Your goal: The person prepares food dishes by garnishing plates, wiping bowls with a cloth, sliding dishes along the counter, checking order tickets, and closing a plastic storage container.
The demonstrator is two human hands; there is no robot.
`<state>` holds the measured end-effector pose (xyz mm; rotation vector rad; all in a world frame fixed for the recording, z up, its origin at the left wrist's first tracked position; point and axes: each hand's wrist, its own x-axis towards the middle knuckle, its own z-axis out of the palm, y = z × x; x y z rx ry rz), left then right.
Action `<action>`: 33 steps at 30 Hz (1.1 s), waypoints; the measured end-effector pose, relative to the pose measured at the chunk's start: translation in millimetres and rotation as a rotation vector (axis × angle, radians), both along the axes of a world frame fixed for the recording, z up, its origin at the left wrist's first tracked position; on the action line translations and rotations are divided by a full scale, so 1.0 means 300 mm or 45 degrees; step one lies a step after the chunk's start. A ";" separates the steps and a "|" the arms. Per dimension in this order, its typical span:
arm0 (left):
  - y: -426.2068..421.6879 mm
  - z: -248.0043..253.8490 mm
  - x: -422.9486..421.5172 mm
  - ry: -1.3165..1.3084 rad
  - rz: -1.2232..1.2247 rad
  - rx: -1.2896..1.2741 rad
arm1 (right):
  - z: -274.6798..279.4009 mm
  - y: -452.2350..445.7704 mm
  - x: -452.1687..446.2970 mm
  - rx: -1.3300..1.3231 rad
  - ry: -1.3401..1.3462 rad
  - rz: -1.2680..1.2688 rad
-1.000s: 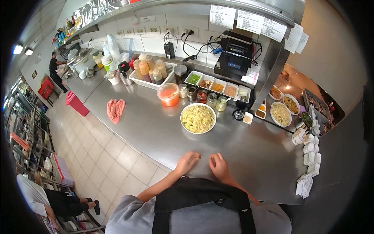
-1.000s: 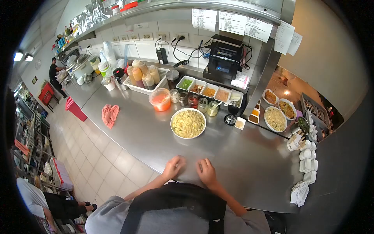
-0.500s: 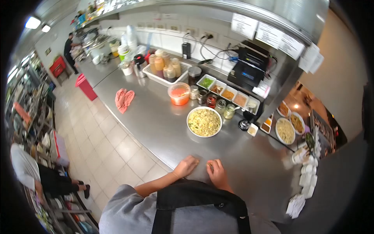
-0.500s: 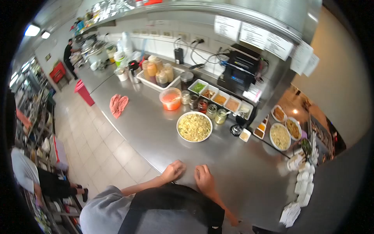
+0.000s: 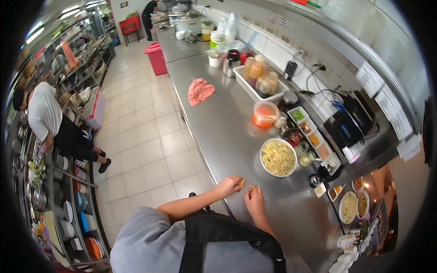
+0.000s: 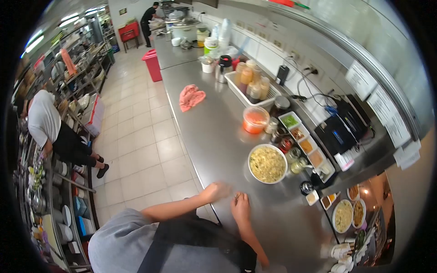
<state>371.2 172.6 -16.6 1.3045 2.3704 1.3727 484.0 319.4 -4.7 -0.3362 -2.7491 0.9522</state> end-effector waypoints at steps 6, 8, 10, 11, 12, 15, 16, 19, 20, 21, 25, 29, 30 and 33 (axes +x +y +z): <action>-0.020 0.056 -0.180 -0.313 0.148 -0.115 | 0.046 -0.085 -0.239 0.061 -0.346 -0.244; -0.106 0.027 -0.261 -0.254 0.091 -0.056 | 0.070 -0.126 -0.311 0.204 -0.303 -0.260; -0.240 0.055 -0.340 -0.281 -0.122 -0.101 | 0.102 -0.185 -0.377 0.338 -0.262 -0.290; -0.319 0.047 -0.378 -0.283 -0.136 -0.162 | 0.121 -0.208 -0.418 0.363 -0.183 -0.290; -0.410 0.027 -0.414 -0.275 -0.131 -0.159 | 0.140 -0.240 -0.460 0.390 -0.105 -0.286; -0.708 -0.023 -0.517 -0.232 -0.038 -0.272 | 0.173 -0.361 -0.614 0.316 -0.054 -0.158; -0.813 -0.022 -0.541 -0.293 0.023 -0.393 | 0.171 -0.407 -0.670 0.295 -0.070 -0.062; -1.081 -0.045 -0.605 -0.440 0.225 -0.469 | 0.136 -0.548 -0.866 0.296 -0.030 0.139; -1.154 -0.053 -0.626 -0.437 0.228 -0.485 | 0.137 -0.596 -0.930 0.280 -0.027 0.140; -1.222 -0.060 -0.648 -0.523 0.307 -0.489 | 0.146 -0.644 -1.001 0.220 -0.025 0.246; -1.380 -0.052 -0.789 -0.632 0.465 -0.477 | 0.174 -0.739 -1.322 0.141 -0.029 0.425; -1.446 -0.079 -1.017 -0.599 0.595 -0.495 | 0.181 -0.721 -1.700 0.144 -0.006 0.258; -1.459 -0.087 -1.069 -0.584 0.634 -0.505 | 0.181 -0.720 -1.782 0.123 0.032 0.181; -1.520 -0.188 -1.240 -0.679 0.727 -0.459 | 0.027 -0.714 -2.042 0.404 0.281 -0.115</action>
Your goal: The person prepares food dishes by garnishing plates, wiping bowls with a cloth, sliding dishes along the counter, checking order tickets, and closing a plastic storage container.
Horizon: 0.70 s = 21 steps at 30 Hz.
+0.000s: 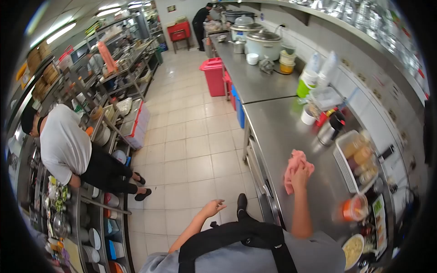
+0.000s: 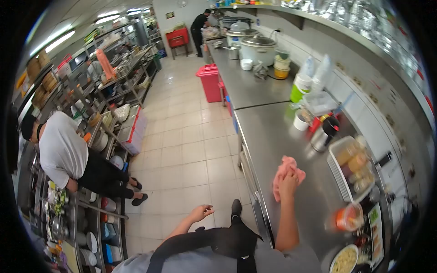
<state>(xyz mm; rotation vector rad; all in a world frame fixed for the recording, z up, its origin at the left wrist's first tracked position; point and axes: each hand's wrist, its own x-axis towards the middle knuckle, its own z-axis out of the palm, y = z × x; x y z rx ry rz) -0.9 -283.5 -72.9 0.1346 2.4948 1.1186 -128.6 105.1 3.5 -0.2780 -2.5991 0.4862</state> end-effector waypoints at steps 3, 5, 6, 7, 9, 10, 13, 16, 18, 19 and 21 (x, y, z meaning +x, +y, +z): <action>-0.135 -0.181 -0.083 -0.042 0.294 0.050 | -0.049 -0.066 -0.285 -1.130 0.182 -0.143; -0.248 -0.242 -0.066 -0.216 0.455 -0.085 | -0.117 -0.078 -0.489 -0.884 -0.087 -0.397; -0.315 -0.292 -0.043 -0.348 0.501 -0.179 | -0.132 -0.083 -0.566 -0.963 -0.050 -0.168; -0.410 -0.396 -0.010 -0.469 0.498 -0.186 | -0.122 -0.098 -0.639 -1.001 -0.029 -0.053; -0.534 -0.480 0.040 -0.616 0.397 -0.426 | -0.033 -0.152 -0.760 -0.909 -0.074 0.012; -0.566 -0.512 0.064 -0.737 0.460 -0.420 | 0.014 -0.181 -0.810 -0.768 -0.145 -0.040; -0.565 -0.463 0.046 -0.901 0.933 -0.025 | 0.044 -0.178 -1.006 0.123 -0.373 0.179; -0.555 -0.485 -0.049 -0.649 1.221 0.180 | 0.087 -0.185 -1.176 -0.086 -0.176 0.217; -0.570 -0.516 -0.127 -0.670 1.144 0.016 | 0.087 -0.203 -1.258 -0.015 0.093 0.259; -0.581 -0.548 -0.165 -0.673 1.043 -0.134 | 0.147 -0.220 -1.311 -0.262 -0.019 0.217; -0.637 -0.584 -0.260 -0.769 1.054 0.048 | 0.178 -0.248 -1.431 -0.490 -0.127 0.184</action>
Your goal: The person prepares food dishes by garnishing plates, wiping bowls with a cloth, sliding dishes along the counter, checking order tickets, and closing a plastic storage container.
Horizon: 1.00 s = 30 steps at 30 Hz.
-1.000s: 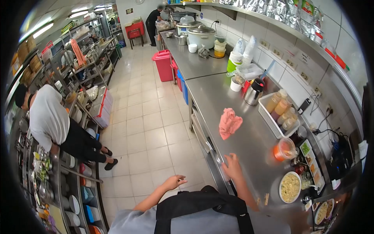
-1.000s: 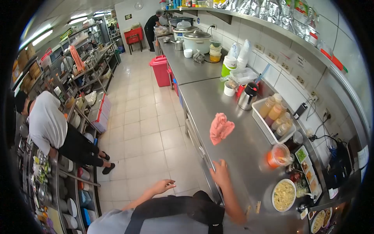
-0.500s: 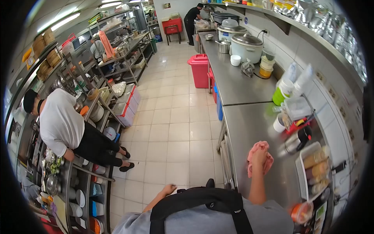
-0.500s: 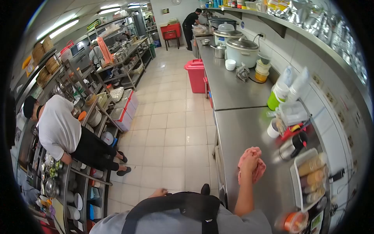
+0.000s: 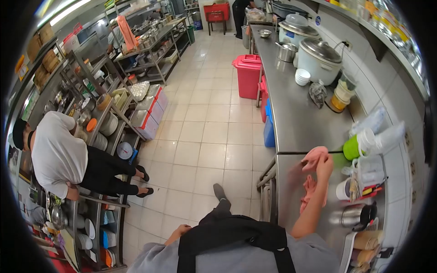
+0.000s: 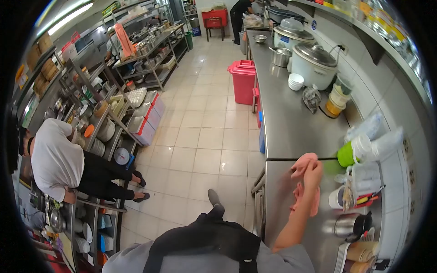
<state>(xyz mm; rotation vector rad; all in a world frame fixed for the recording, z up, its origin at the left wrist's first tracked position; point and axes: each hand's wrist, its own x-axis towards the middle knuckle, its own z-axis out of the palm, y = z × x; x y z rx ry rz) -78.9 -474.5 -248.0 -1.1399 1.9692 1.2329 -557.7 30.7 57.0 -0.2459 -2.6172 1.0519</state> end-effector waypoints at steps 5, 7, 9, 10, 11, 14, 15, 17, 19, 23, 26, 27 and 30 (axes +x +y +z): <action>-0.188 0.189 -0.399 -0.033 0.219 0.074 | 0.099 -0.153 -0.238 -0.897 0.130 0.011; -0.309 0.144 -0.594 0.051 0.246 0.128 | 0.108 -0.241 -0.336 -1.342 0.223 0.290; -0.429 0.140 -0.787 0.236 0.390 0.265 | 0.107 -0.388 -0.426 -1.244 0.219 0.376; -0.472 0.185 -0.933 0.343 0.414 0.323 | 0.110 -0.475 -0.456 -1.140 0.210 0.449; -0.512 0.228 -1.069 0.385 0.292 0.356 | 0.137 -0.575 -0.461 -1.142 0.211 0.439; -0.514 0.488 -1.477 0.622 0.050 0.501 | 0.156 -0.855 -0.480 -0.990 -0.262 0.751; -0.483 0.599 -1.598 0.800 0.013 0.557 | 0.166 -0.942 -0.488 -0.891 -0.468 0.779; -0.384 0.766 -1.790 1.248 -0.280 0.443 | 0.062 -1.083 -0.543 -0.692 -0.603 1.016; -0.311 0.887 -1.921 1.362 -0.530 0.635 | 0.046 -1.233 -0.579 -0.606 -0.689 1.114; -0.388 0.972 -2.154 0.964 -0.928 0.478 | 0.124 -1.398 -0.819 -0.807 -0.969 1.096; -0.520 0.946 -2.301 0.922 -0.539 0.561 | 0.090 -1.477 -1.084 -0.958 -0.765 0.998; -0.567 0.972 -2.348 1.057 -0.442 0.701 | 0.089 -1.488 -1.187 -0.809 -0.823 1.038; -0.697 1.020 -2.518 1.149 -0.244 0.736 | -0.159 -1.587 -1.470 -0.310 -0.132 1.270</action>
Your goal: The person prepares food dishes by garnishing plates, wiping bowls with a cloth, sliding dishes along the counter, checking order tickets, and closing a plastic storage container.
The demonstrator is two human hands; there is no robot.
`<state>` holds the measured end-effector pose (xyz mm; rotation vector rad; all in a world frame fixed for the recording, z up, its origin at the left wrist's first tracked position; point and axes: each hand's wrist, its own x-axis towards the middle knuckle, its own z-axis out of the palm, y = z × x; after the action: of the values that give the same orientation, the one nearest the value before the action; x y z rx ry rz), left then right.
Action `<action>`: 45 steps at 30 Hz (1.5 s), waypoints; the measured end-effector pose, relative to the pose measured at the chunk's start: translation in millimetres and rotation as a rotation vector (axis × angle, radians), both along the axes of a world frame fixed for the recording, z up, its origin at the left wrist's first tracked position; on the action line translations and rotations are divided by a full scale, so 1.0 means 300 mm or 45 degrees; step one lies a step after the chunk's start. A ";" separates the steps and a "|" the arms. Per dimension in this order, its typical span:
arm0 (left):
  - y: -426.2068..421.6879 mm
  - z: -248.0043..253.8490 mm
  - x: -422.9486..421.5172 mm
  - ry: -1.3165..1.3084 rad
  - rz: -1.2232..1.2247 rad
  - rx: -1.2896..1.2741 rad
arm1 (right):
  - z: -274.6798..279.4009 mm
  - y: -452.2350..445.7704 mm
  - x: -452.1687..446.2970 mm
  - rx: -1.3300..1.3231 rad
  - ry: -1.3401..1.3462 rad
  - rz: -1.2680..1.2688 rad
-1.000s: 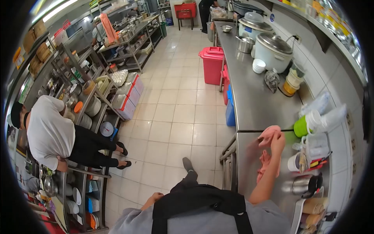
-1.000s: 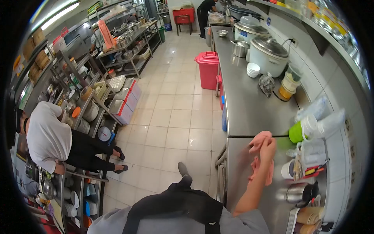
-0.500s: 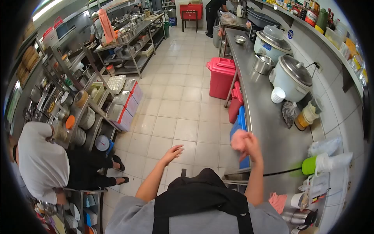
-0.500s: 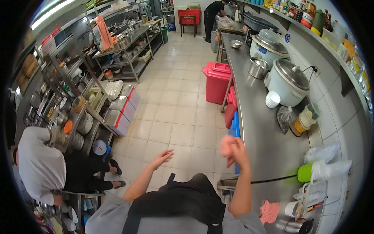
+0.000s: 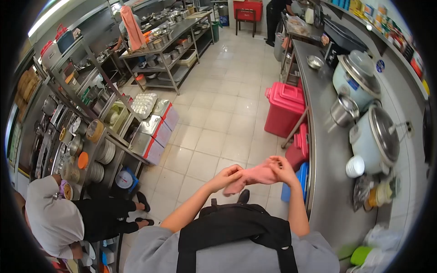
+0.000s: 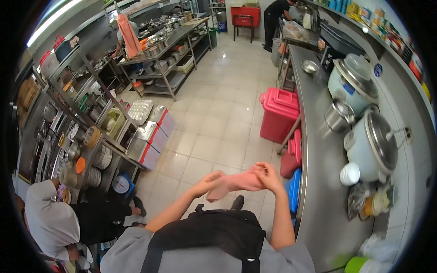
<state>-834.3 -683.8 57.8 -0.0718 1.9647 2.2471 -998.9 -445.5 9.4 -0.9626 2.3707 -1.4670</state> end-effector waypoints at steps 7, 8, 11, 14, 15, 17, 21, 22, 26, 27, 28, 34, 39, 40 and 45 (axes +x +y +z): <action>-0.226 -0.008 -0.332 -0.115 0.403 0.501 | -0.116 -0.509 -0.277 -0.054 -1.235 0.598; -0.263 -0.015 -0.373 -0.104 0.418 0.510 | -0.118 -0.590 -0.288 -0.006 -1.391 0.600; -0.401 -0.023 -0.484 0.053 0.699 0.502 | -0.024 -0.772 -0.334 -0.167 -1.845 0.673; -0.559 -0.010 -0.608 -0.026 0.581 0.527 | -0.258 -0.902 -0.482 -0.790 -2.129 0.900; -0.617 -0.019 -0.658 -0.064 0.463 0.549 | -0.222 -0.919 -0.511 -0.819 -2.129 0.868; -0.704 -0.042 -0.802 -0.167 0.284 0.441 | -0.042 -0.968 -0.607 -1.062 -2.260 0.422; -0.840 -0.127 -1.100 -0.211 -0.057 0.190 | -0.125 -1.004 -0.839 -0.856 -1.530 -0.172; -0.883 -0.178 -1.188 -0.238 -0.144 0.195 | -0.098 -0.993 -0.903 -0.862 -1.289 -0.315; -0.948 -0.331 -1.454 -0.135 0.005 -0.397 | -0.001 -0.992 -1.051 -0.837 -0.771 -0.734; -0.949 -0.345 -1.516 -0.193 -0.020 -0.284 | -0.054 -1.002 -1.087 -0.699 -0.640 -0.728; -0.930 -0.349 -1.567 -0.202 -0.067 -0.287 | -0.082 -1.012 -1.124 -0.552 -0.513 -0.709; -0.807 -0.511 -1.860 -0.640 -0.564 0.863 | -0.090 -1.091 -1.348 -0.398 -0.633 -0.415; -0.811 -0.319 -2.090 -0.875 -0.377 1.160 | -0.173 -1.068 -1.579 0.024 -0.129 -0.859; -0.814 -0.338 -2.138 -0.914 -0.379 1.153 | -0.199 -1.067 -1.610 0.262 0.260 -0.945; -0.795 -0.362 -2.334 -0.994 -0.679 0.805 | -0.337 -1.099 -1.710 -0.233 -0.260 -0.890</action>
<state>-1534.5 -922.2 -50.6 -0.2623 0.7371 1.9314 -1512.0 -775.3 -91.7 0.0370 2.5656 -1.9116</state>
